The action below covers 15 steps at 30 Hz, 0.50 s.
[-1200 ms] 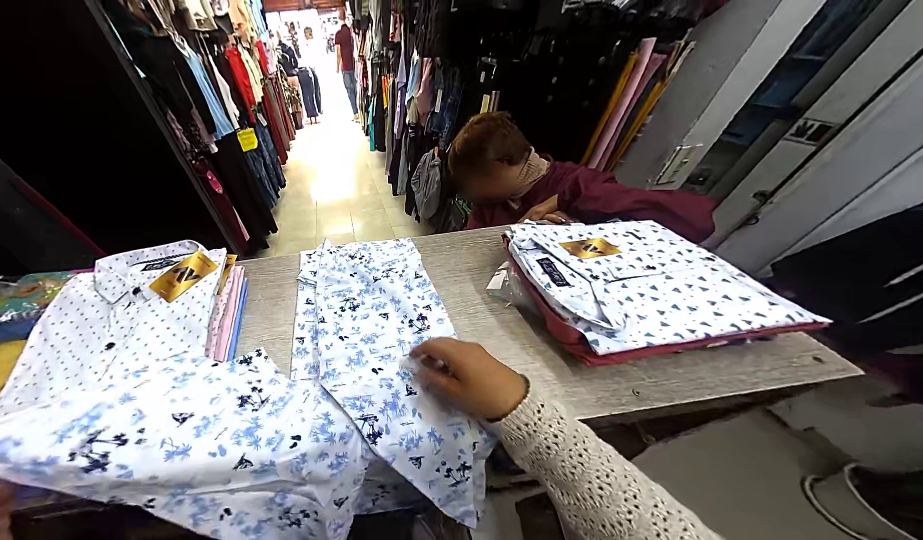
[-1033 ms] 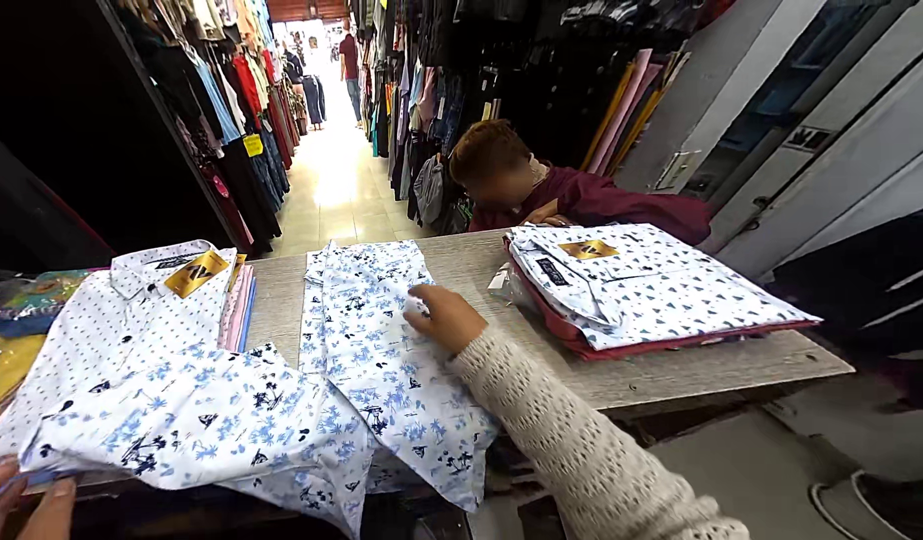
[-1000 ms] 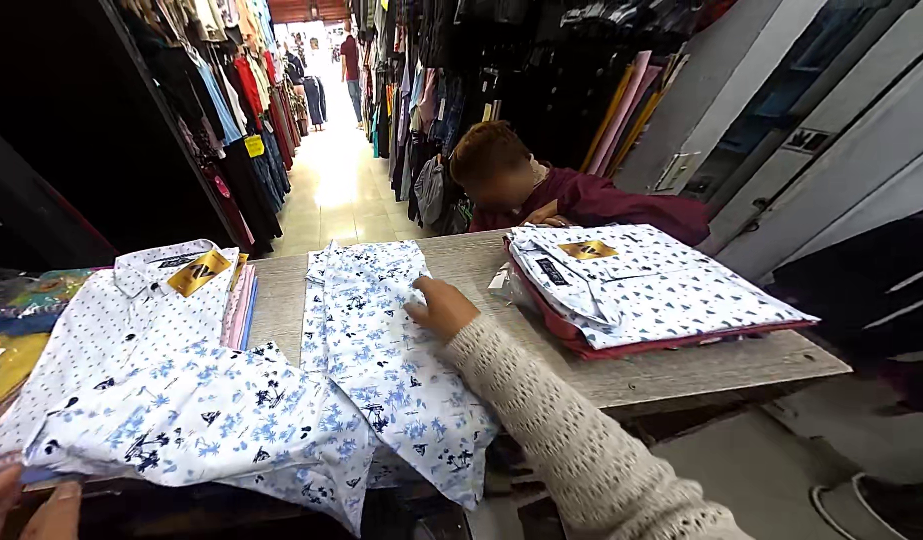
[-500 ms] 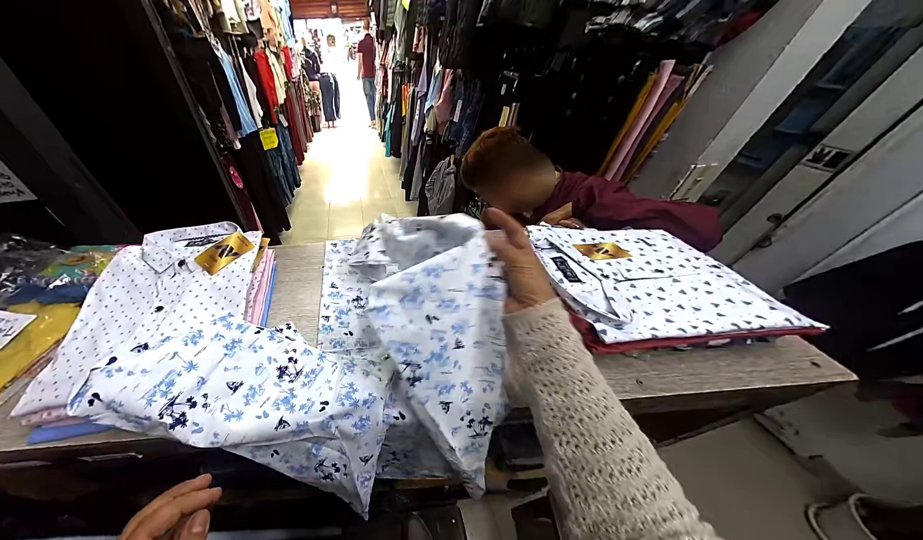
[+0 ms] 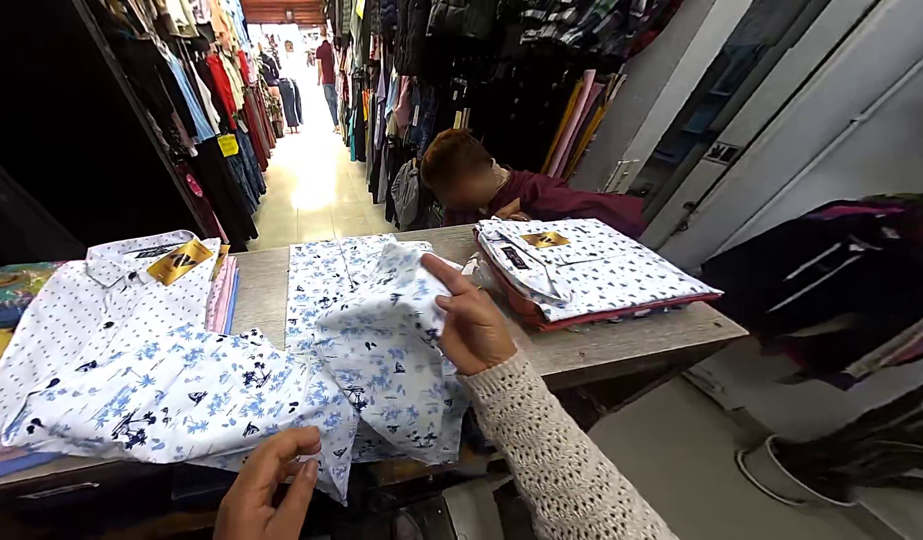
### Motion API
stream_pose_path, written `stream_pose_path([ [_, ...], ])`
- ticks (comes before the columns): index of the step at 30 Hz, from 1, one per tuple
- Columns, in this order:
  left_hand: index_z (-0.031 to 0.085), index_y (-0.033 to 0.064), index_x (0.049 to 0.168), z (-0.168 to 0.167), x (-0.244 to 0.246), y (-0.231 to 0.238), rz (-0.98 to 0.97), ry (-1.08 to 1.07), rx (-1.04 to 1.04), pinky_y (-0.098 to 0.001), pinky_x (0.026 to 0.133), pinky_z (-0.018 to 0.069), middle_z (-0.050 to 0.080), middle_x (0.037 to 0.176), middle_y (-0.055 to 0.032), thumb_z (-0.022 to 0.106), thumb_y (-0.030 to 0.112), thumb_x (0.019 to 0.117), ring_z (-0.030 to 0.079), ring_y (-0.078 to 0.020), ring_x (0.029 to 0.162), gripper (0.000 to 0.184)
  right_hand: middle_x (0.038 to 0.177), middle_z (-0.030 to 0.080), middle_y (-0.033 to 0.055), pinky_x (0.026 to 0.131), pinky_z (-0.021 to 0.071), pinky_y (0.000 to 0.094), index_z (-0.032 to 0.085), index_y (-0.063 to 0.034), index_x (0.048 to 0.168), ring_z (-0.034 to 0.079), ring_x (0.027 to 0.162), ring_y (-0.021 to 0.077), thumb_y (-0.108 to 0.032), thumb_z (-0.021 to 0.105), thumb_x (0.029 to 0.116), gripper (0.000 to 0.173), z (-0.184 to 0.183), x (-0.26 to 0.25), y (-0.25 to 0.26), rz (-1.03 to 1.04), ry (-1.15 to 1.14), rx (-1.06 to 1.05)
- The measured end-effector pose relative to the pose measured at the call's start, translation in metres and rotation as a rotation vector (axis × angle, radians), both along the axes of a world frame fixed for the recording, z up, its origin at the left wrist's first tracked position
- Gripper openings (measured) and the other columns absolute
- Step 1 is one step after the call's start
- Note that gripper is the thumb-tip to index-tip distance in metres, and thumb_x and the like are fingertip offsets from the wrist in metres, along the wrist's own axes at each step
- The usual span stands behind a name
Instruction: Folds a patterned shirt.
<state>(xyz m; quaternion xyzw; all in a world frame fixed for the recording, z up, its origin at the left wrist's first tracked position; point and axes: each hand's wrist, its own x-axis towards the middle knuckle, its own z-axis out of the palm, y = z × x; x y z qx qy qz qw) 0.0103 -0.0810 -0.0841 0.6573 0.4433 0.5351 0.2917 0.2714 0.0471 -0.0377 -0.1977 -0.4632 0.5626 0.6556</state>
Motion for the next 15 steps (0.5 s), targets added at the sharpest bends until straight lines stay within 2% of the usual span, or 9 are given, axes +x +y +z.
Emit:
stream_pose_path([
  [3,0.065,-0.0064,0.118,0.001,-0.002,-0.004,0.003,0.008,-0.035,-0.0234,0.087,0.0593,0.070,0.117,-0.0097,0.058,-0.004,0.0882,0.070,-0.0086,0.105,0.030,0.131,0.064,0.0057,0.091,0.0550,0.0309,0.063,-0.0031,0.129,0.063,0.111,0.0104,-0.001,0.052,0.0920,0.039,0.014,-0.010,0.016,-0.171,-0.297,-0.007],
  [5,0.064,-0.0097,0.117,0.000,-0.008,-0.012,0.016,0.002,-0.066,-0.0239,0.088,0.0589,0.071,0.116,-0.0118,0.058,-0.006,0.0872,0.070,-0.0087,0.104,0.031,0.120,0.068,0.0044,0.085,0.0556,0.0286,0.066,-0.0026,0.122,0.065,0.101,0.0079,-0.003,0.053,0.0952,0.030,0.015,-0.005,0.035,-0.231,-0.375,0.000],
  [6,0.063,-0.0121,0.116,-0.002,-0.012,-0.016,0.027,-0.004,-0.078,-0.0240,0.088,0.0586,0.070,0.115,-0.0137,0.057,-0.008,0.0866,0.070,-0.0084,0.103,0.031,0.115,0.068,0.0037,0.080,0.0562,0.0282,0.064,-0.0027,0.123,0.065,0.093,0.0075,-0.004,0.051,0.0974,0.029,0.016,-0.002,0.043,-0.226,-0.347,-0.037],
  [8,0.061,-0.0170,0.114,-0.008,-0.022,-0.026,0.061,-0.016,-0.108,-0.0243,0.087,0.0580,0.070,0.111,-0.0181,0.057,-0.009,0.0869,0.071,-0.0083,0.099,0.029,0.108,0.067,0.0034,0.076,0.0584,0.0309,0.053,-0.0069,0.136,0.067,0.087,0.0102,-0.009,0.045,0.1017,0.035,0.015,0.008,0.055,-0.177,-0.244,-0.179],
  [11,0.057,-0.0249,0.112,-0.015,-0.034,-0.038,0.126,-0.035,-0.207,-0.0262,0.087,0.0563,0.068,0.107,-0.0271,0.056,-0.008,0.0902,0.070,-0.0117,0.094,0.028,0.110,0.063,0.0056,0.078,0.0566,0.0332,0.037,-0.0156,0.151,0.066,0.088,0.0124,-0.019,0.044,0.1060,0.046,0.004,0.026,0.070,-0.166,-0.171,-0.392],
  [13,0.056,-0.0262,0.111,-0.016,-0.037,-0.039,0.166,-0.039,-0.276,-0.0225,0.088,0.0550,0.069,0.106,-0.0269,0.054,-0.005,0.0920,0.069,-0.0075,0.093,0.028,0.104,0.063,0.0054,0.073,0.0565,0.0311,0.033,-0.0177,0.153,0.066,0.081,0.0112,-0.009,0.046,0.1032,0.052,0.002,0.031,0.084,-0.194,-0.164,-0.451],
  [14,0.057,-0.0258,0.111,-0.016,-0.036,-0.039,0.182,-0.033,-0.307,-0.0198,0.087,0.0539,0.069,0.107,-0.0260,0.052,-0.004,0.0922,0.068,-0.0047,0.093,0.029,0.103,0.064,0.0059,0.071,0.0571,0.0313,0.033,-0.0183,0.153,0.066,0.079,0.0113,-0.002,0.046,0.0989,0.058,0.004,0.030,0.091,-0.212,-0.183,-0.438],
  [15,0.057,-0.0256,0.111,-0.016,-0.036,-0.038,0.189,-0.030,-0.338,-0.0183,0.088,0.0528,0.068,0.108,-0.0258,0.052,-0.003,0.0924,0.067,-0.0035,0.093,0.030,0.109,0.064,0.0075,0.072,0.0571,0.0329,0.034,-0.0183,0.154,0.067,0.082,0.0126,0.002,0.046,0.0950,0.064,0.008,0.027,0.097,-0.209,-0.204,-0.388],
])
